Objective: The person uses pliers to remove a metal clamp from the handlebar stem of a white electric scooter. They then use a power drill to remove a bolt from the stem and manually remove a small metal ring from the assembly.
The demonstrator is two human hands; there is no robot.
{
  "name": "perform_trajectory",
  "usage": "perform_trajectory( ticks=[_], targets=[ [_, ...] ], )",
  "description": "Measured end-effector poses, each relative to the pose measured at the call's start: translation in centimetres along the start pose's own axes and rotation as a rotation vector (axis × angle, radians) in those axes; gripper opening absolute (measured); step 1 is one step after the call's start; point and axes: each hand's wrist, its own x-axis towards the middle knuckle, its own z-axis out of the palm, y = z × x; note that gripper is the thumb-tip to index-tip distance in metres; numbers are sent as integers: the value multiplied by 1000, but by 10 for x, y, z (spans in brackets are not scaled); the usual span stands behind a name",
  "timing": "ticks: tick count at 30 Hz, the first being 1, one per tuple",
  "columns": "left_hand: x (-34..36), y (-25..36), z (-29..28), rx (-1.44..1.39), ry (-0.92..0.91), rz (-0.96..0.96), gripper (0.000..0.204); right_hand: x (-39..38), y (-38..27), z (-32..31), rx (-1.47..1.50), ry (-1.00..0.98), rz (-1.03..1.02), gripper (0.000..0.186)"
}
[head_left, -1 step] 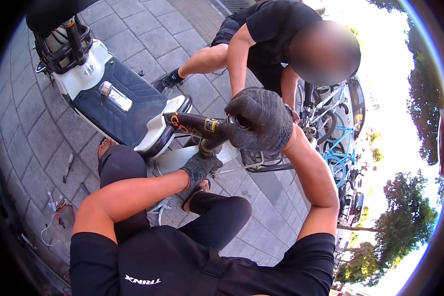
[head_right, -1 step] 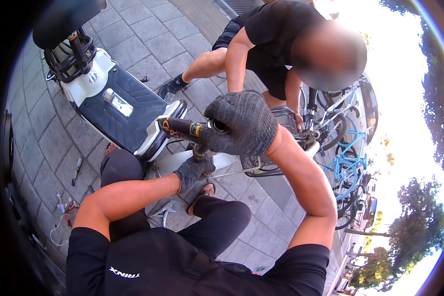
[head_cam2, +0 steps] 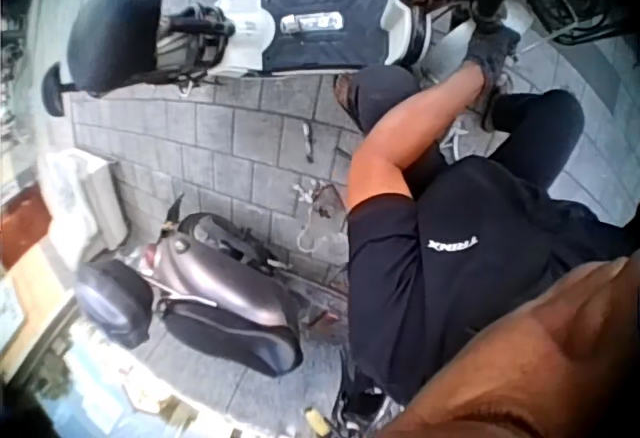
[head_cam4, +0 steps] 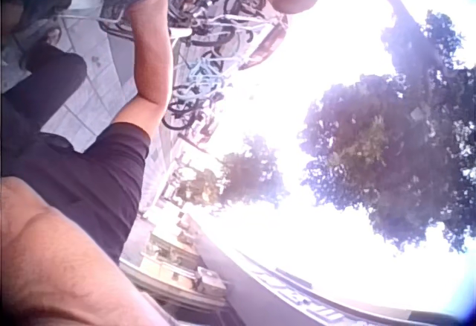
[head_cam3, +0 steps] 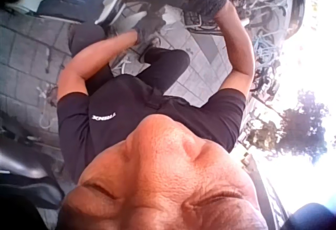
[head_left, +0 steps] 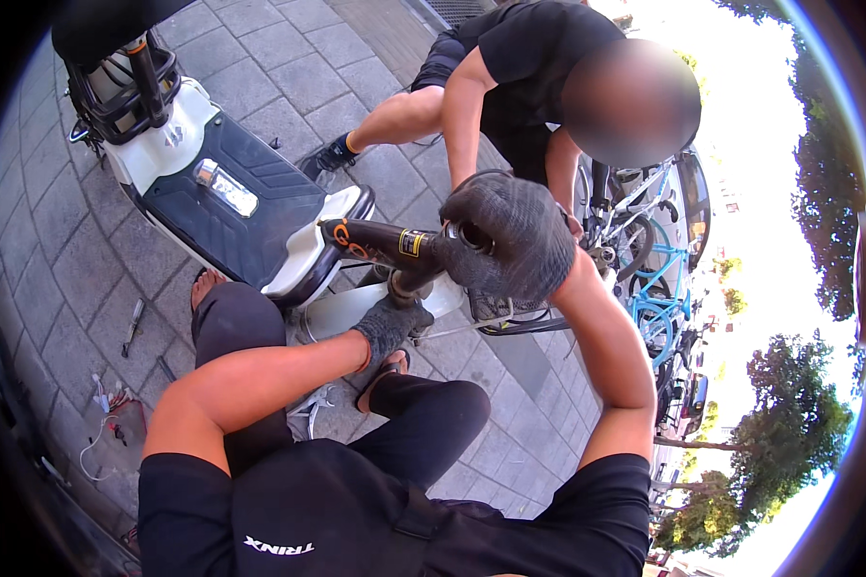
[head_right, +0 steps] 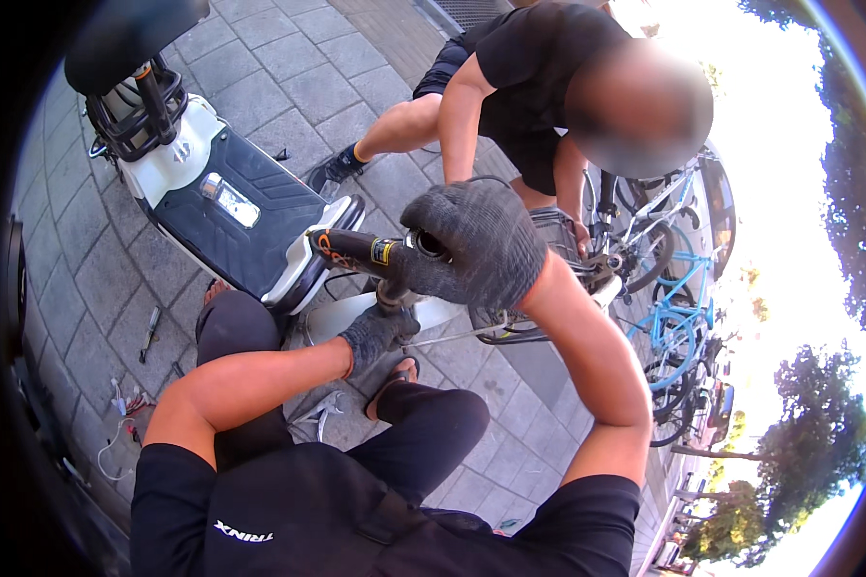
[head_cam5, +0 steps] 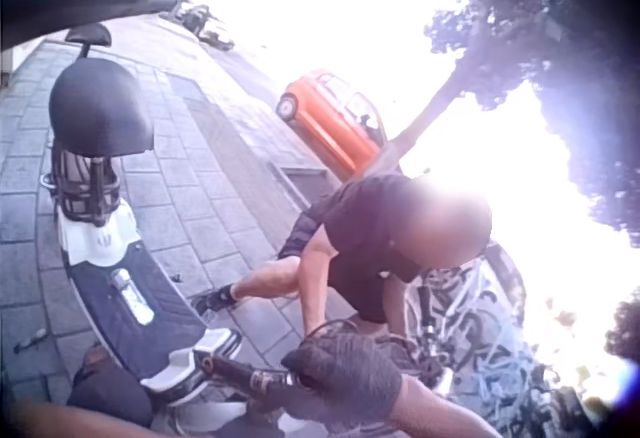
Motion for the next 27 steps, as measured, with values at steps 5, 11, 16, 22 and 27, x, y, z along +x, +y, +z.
perform_trajectory(
  ticks=[5, 11, 16, 22, 27],
  targets=[
    [5, 4, -5, 0, -59, -21, 18, -2, -40, -7, -119, -98, 373, 44],
    [17, -11, -7, 76, -85, 70, 19, 3, -43, -22, -2, -235, 472, 44],
    [2, 3, -3, -103, -69, -49, 21, 10, -13, -44, 125, -381, 66, 40],
    [7, -1, -3, -91, -73, -44, 19, 8, -30, -43, 39, -268, 172, 40],
    [-1, 11, -6, -35, -91, -32, 18, 12, -44, -39, -114, -382, 485, 35]
  ],
)
